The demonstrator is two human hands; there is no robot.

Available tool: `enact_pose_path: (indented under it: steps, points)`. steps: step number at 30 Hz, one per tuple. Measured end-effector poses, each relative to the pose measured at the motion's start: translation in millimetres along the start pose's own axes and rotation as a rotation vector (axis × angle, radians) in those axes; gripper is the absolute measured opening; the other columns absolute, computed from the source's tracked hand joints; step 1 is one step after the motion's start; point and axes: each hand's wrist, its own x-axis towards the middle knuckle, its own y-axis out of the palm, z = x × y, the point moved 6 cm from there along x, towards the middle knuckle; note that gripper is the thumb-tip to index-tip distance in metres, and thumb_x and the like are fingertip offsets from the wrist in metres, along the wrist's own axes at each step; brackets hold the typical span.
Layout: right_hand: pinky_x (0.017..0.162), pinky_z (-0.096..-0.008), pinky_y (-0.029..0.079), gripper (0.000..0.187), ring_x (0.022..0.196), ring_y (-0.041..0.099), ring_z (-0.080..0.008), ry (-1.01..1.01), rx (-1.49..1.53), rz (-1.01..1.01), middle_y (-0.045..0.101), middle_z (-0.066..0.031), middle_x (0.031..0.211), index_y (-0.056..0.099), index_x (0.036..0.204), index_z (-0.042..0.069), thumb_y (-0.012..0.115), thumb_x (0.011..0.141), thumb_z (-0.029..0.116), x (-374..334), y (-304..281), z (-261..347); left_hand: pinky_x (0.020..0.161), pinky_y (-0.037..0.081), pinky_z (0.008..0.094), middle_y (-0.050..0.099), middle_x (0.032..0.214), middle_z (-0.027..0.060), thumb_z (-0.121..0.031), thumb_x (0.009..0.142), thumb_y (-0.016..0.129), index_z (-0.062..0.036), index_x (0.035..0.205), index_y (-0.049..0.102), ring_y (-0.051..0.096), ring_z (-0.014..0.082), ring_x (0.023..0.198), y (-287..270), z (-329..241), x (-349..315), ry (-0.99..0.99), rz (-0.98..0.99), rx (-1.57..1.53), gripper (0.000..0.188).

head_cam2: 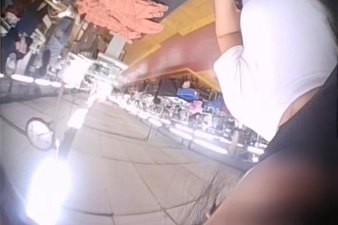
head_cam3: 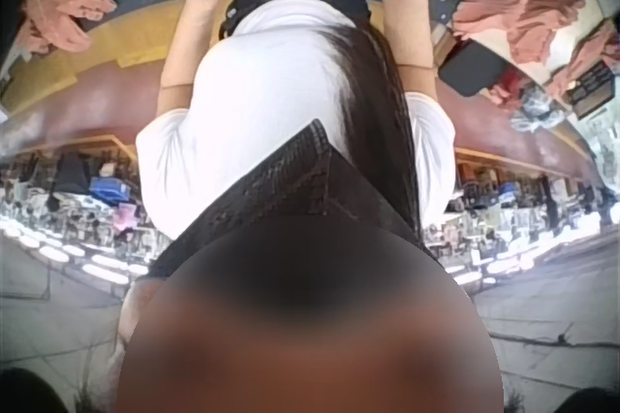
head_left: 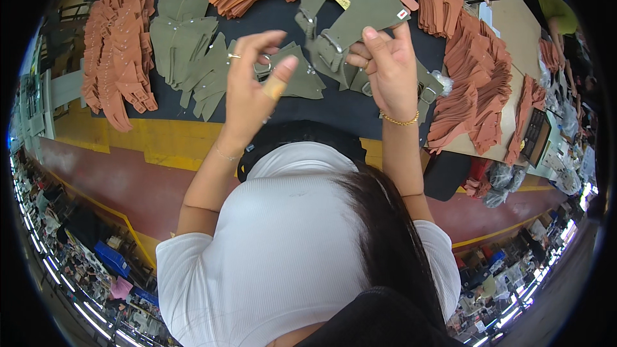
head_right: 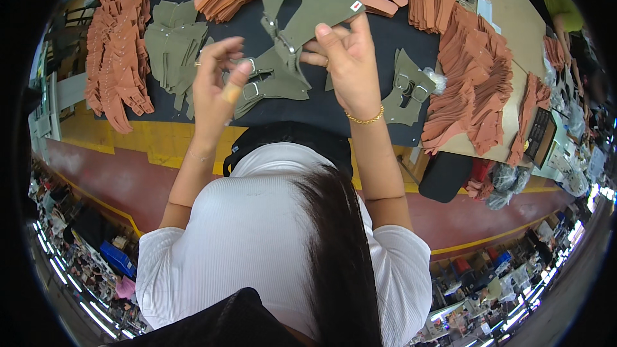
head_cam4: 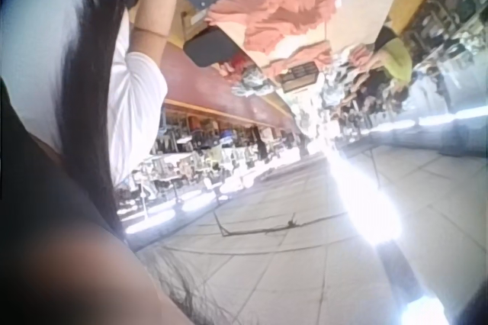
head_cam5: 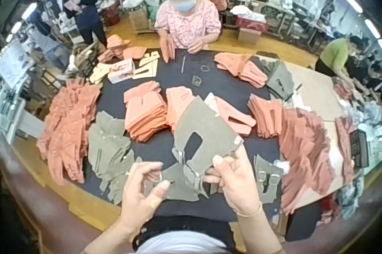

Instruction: The person assembles olive-green fabric pieces with metal buckles at a worktable. They pick up fabric pieces, thread buckles through slots, and stack completed units. Other fabric pieces in various colors are visible on the table, and coworkers are present in the background.

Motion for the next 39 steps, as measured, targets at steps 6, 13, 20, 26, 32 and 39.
enact_pose_path:
  steps: [6,13,20,26,32,39]
  points:
    - [0.078,-0.0297,0.054,0.044,0.093,0.068,-0.0235,0.071,0.042,0.076,0.067,-0.0168,0.106,0.034,0.132,-0.001,0.056,0.096,0.008,-14,22,-15,0.085,0.048,0.0328,0.06,0.111,0.0153,-0.027,0.079,0.079,-0.0001,0.122,0.056,0.058,0.0198,0.101,31,-20,5,0.179,0.063,0.076,0.056]
    - [0.073,-0.023,0.053,0.026,0.085,0.066,-0.0115,0.065,-0.108,0.081,0.067,-0.009,0.099,0.051,0.115,-0.003,0.061,0.094,0.01,-19,21,-19,0.068,0.049,0.0202,0.065,0.093,0.008,-0.012,0.086,0.073,0.004,0.106,0.057,0.061,0.0074,0.08,35,2,15,-0.257,0.124,-0.471,0.03]
    - [0.071,-0.0231,0.054,0.014,0.08,0.068,-0.0127,-0.015,-0.212,-0.001,0.069,-0.0086,0.089,0.062,0.097,-0.005,0.065,0.091,0.008,-15,17,-7,0.044,0.042,0.0176,0.064,0.074,0.0048,-0.011,0.088,0.07,-0.0028,0.09,0.046,0.056,0.0031,0.055,25,-8,10,-0.338,0.048,-0.537,0.025]
    - [0.074,-0.0259,0.054,0.013,0.08,0.068,-0.0154,0.007,-0.221,0.005,0.07,-0.0117,0.088,0.063,0.097,-0.006,0.062,0.092,0.006,-17,22,-9,0.035,0.037,0.019,0.064,0.068,0.0048,-0.013,0.087,0.07,-0.0057,0.09,0.04,0.051,0.0028,0.045,19,-16,12,-0.342,0.02,-0.496,0.031]
    - [0.07,-0.0228,0.055,0.012,0.078,0.069,-0.0121,0.017,-0.308,0.013,0.07,-0.0091,0.086,0.062,0.094,-0.006,0.064,0.09,0.005,-16,23,-12,0.038,0.036,0.018,0.063,0.07,0.0044,-0.011,0.086,0.071,-0.0053,0.09,0.04,0.05,0.001,0.048,20,-16,10,-0.339,0.033,-0.502,0.031]
    - [0.066,-0.0215,0.052,0.009,0.077,0.069,-0.0145,0.091,-0.401,0.079,0.07,-0.0109,0.085,0.06,0.092,-0.005,0.058,0.093,0.004,-18,22,-17,0.039,0.036,0.0177,0.063,0.069,0.0041,-0.01,0.085,0.072,-0.0052,0.09,0.041,0.051,0.0006,0.051,22,-9,9,-0.354,0.061,-0.495,0.031]
